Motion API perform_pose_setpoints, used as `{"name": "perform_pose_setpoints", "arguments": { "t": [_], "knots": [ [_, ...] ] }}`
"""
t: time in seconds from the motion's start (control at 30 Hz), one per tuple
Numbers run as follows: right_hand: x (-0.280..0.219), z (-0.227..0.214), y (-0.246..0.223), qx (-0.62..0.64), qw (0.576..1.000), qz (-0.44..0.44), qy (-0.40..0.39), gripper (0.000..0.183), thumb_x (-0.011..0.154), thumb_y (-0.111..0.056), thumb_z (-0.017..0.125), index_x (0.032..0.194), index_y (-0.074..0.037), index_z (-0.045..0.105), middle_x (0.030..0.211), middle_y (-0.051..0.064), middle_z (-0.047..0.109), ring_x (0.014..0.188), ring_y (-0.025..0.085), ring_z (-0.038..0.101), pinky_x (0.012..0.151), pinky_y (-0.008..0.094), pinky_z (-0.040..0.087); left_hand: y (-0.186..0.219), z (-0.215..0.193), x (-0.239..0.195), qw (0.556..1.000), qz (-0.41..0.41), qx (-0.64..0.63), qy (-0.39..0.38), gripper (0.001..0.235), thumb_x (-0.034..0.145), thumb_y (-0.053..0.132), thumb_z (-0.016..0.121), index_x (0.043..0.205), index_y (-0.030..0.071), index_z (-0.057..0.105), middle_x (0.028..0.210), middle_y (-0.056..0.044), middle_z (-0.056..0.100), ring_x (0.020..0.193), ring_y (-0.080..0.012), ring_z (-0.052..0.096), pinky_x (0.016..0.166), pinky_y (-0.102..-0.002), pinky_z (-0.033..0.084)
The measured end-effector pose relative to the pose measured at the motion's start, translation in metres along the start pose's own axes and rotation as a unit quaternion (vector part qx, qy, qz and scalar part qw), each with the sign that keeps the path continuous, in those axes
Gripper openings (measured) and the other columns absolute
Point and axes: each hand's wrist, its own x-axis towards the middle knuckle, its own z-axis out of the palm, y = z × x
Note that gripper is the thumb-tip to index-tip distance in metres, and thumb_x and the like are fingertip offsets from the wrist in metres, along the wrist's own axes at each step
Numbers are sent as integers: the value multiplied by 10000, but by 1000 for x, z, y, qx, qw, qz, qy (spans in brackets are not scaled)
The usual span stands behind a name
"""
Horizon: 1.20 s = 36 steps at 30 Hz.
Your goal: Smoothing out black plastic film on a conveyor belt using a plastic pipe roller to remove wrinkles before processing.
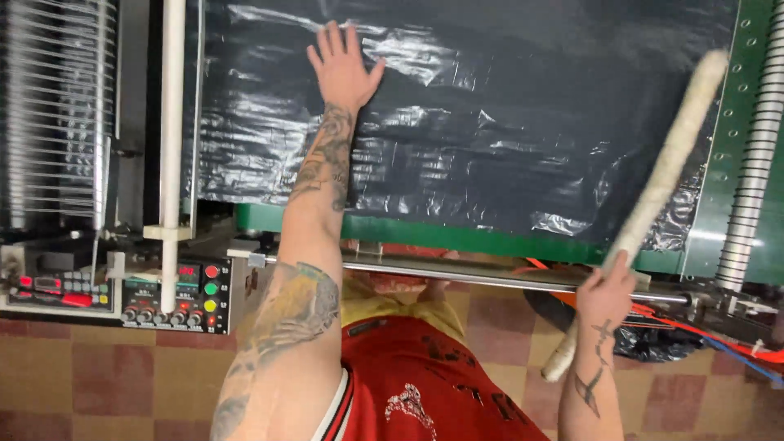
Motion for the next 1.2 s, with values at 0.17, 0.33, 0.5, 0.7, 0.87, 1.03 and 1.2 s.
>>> {"name": "perform_pose_setpoints", "arguments": {
  "t": [0.17,0.33,0.5,0.7,0.87,1.03,1.2],
  "knots": [
    [-41,23,-49,76,990,-119,32,553,1021,-251,571,1549,-91,521,1088,202,553,784,417,610,550,519,522,55,-87,-75,958,183,-217,-36,771,959,403,733,1526,-9,411,1586,-236,368,1488,-419,322,1235,-618,238],
    [-65,55,-140,155,942,-298,12,439,929,-341,623,1330,-172,685,1105,140,599,705,383,705,588,461,596,5,-112,-247,964,34,-262,-33,356,968,425,674,1182,148,734,1182,-74,701,1097,-277,689,950,-422,522],
    [-73,13,-244,233,858,-457,-30,441,939,-390,554,1375,-359,617,1212,35,563,707,307,755,610,394,658,-62,-128,-344,995,-15,-82,-53,339,952,550,599,921,253,759,863,41,731,789,-188,733,721,-376,507],
    [-68,-42,-314,210,865,-456,-30,482,989,-363,498,1469,-318,522,1142,34,539,652,276,748,573,369,635,-75,-157,-313,997,-4,-68,-30,333,982,457,603,814,203,737,742,5,704,738,-253,725,678,-386,534],
    [-27,-55,-273,40,948,-315,-22,477,916,-264,642,1357,-83,631,916,91,619,726,242,718,529,356,620,-80,-154,-317,999,-1,-27,-31,379,969,483,605,702,221,664,629,37,615,626,-229,682,606,-344,514],
    [50,12,-52,-7,996,-91,25,608,991,-226,647,1581,-157,517,1002,198,639,833,393,702,629,518,614,-72,-162,-311,1000,4,-18,-5,385,939,488,608,661,224,637,592,9,585,588,-246,664,575,-362,511],
    [77,12,41,-67,996,-25,52,568,1040,-232,666,1593,-218,538,1005,207,628,759,431,738,607,523,616,-72,-164,-312,1000,16,-19,-12,447,942,511,582,615,209,621,561,-2,575,571,-256,654,566,-352,512]
  ]
}}
